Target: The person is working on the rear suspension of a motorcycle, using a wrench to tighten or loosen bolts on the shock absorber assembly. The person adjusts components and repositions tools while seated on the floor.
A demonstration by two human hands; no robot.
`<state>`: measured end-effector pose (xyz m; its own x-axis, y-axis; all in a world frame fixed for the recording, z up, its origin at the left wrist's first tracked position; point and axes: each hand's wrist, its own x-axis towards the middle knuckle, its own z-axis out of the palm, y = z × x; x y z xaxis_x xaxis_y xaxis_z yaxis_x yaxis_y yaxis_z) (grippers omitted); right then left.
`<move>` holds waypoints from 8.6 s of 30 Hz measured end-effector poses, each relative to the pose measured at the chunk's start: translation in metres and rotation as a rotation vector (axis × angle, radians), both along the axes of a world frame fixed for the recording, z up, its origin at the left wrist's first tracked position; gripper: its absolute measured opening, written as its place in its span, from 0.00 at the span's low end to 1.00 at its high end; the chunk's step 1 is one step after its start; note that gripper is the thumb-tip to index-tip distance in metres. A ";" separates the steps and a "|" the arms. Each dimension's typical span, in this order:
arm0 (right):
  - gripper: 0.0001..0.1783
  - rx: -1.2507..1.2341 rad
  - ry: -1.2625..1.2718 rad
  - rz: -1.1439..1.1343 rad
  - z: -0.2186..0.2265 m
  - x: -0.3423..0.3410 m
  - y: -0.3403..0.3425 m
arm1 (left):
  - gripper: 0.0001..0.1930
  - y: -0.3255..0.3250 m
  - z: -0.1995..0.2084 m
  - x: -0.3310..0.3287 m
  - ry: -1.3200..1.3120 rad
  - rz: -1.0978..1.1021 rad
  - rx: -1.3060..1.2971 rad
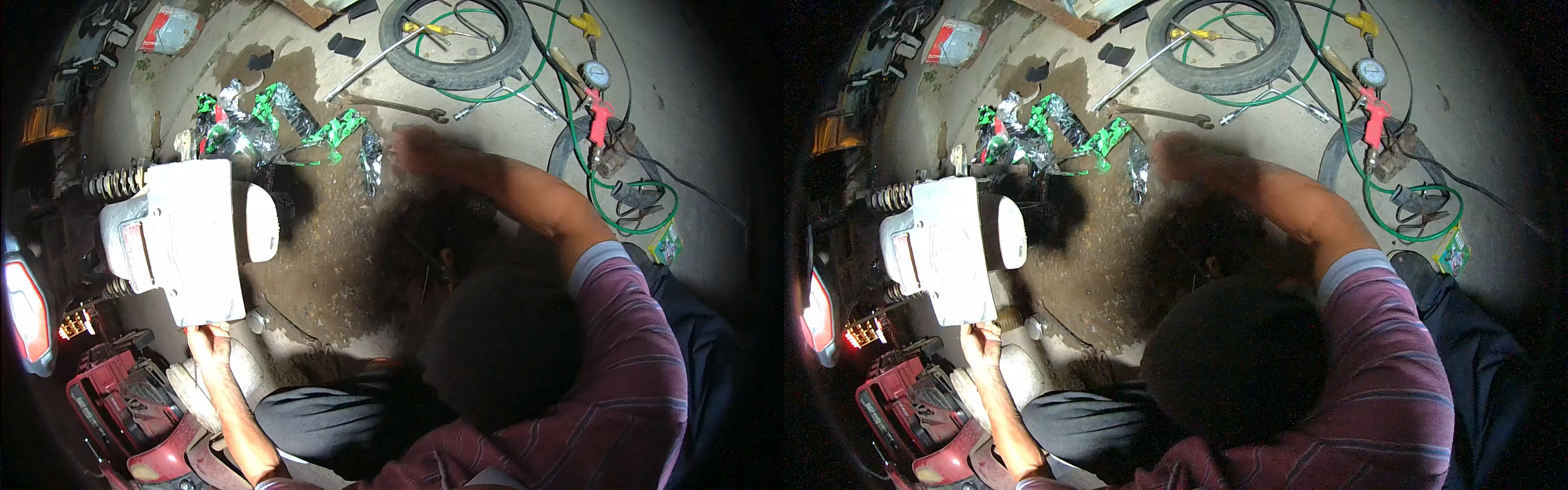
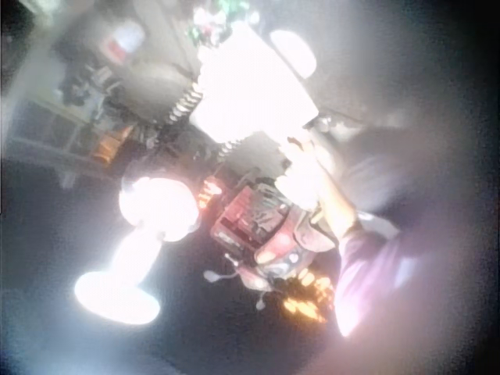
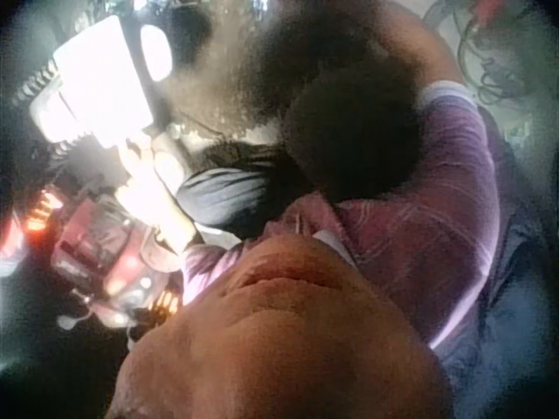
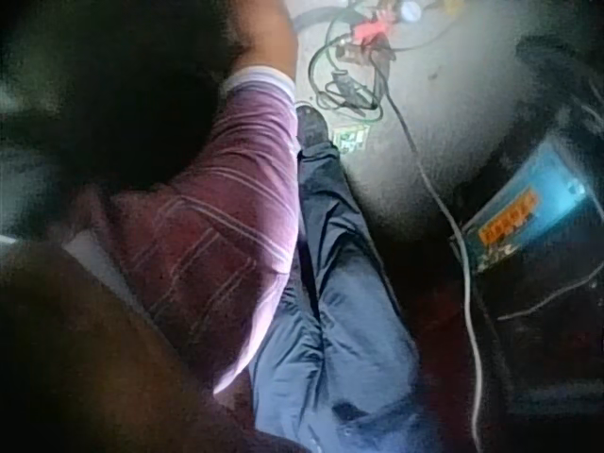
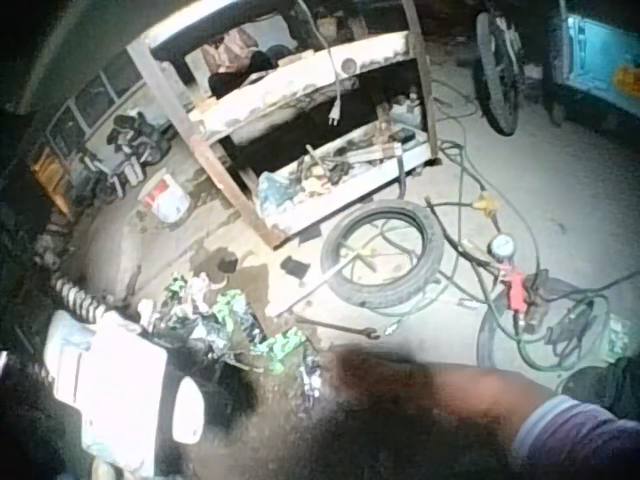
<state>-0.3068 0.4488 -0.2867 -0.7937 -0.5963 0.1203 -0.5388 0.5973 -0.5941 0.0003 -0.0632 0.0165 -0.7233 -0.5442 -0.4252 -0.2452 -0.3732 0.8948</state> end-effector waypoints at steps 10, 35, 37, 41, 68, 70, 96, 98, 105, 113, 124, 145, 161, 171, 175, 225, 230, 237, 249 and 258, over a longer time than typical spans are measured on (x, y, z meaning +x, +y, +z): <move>0.17 -0.099 0.030 -0.147 0.046 -0.004 0.022 | 0.18 0.033 0.011 -0.013 0.104 0.062 -0.651; 0.05 -1.385 -0.192 0.287 0.243 -0.214 -0.074 | 0.28 0.055 0.015 -0.025 0.068 0.012 -0.625; 0.08 -1.539 0.048 0.026 0.255 -0.230 -0.063 | 0.26 0.053 0.015 -0.022 0.034 0.027 -0.581; 0.22 -1.234 -0.294 0.073 0.200 -0.218 -0.048 | 0.23 0.038 0.014 -0.015 -0.175 0.120 -0.484; 0.18 -1.221 -0.804 0.094 0.136 -0.126 -0.044 | 0.22 -0.013 0.003 0.008 -0.055 -0.155 -1.127; 0.12 -0.885 -0.789 0.131 0.139 -0.101 -0.006 | 0.16 -0.033 0.003 0.013 -0.052 -0.305 -1.472; 0.18 0.142 -0.528 -0.052 0.093 0.236 0.074 | 0.11 0.022 0.000 -0.009 -0.173 -0.227 -1.030; 0.12 0.100 -0.478 -0.105 0.086 0.250 0.069 | 0.16 0.022 0.000 -0.011 -0.309 -0.208 -1.039; 0.09 0.004 -0.569 -0.020 0.064 0.283 0.066 | 0.19 0.019 -0.004 -0.008 -0.245 -0.215 -0.878; 0.14 -0.069 -0.522 -0.184 0.048 0.194 0.088 | 0.16 0.017 -0.007 -0.010 -0.184 -0.219 -0.784; 0.10 0.160 -0.245 -0.001 0.055 0.175 0.088 | 0.18 0.030 -0.004 -0.012 -0.164 -0.179 -0.765; 0.05 -0.787 -1.056 -0.378 0.033 0.180 0.100 | 0.18 0.000 -0.012 -0.004 -0.121 -0.176 -0.668; 0.12 -1.376 -1.535 -0.058 0.071 0.177 0.097 | 0.17 0.033 0.018 -0.008 0.027 -0.100 0.259; 0.14 -1.333 -1.521 -0.034 0.082 0.180 0.091 | 0.17 -0.010 0.003 0.001 0.106 -0.169 0.346; 0.15 -1.212 -1.444 -0.061 0.076 0.182 0.095 | 0.18 -0.005 -0.002 -0.003 0.102 -0.048 0.102; 0.05 -0.686 -1.390 0.300 0.021 0.269 0.074 | 0.07 0.056 0.015 -0.006 -0.136 -0.172 -1.680; 0.08 -0.593 -1.399 0.206 0.012 0.266 0.076 | 0.30 0.069 0.014 -0.005 -0.182 -0.188 -0.598; 0.07 -0.724 -1.744 0.054 0.034 0.261 0.081 | 0.32 0.079 0.025 -0.013 0.241 -0.337 0.356; 0.08 -0.648 -1.670 0.087 0.043 0.258 0.072 | 0.16 0.062 0.023 -0.013 0.247 -0.357 0.448; 0.07 -0.561 -1.691 0.028 0.067 0.245 0.069 | 0.05 0.081 0.025 -0.022 -0.056 -0.241 -0.505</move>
<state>-0.0617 0.5182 -0.2196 -0.2477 -0.7887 -0.5626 0.8099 0.1502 -0.5670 -0.0219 0.0175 0.0418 -0.8360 -0.5125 -0.1960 -0.3230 0.1708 0.9309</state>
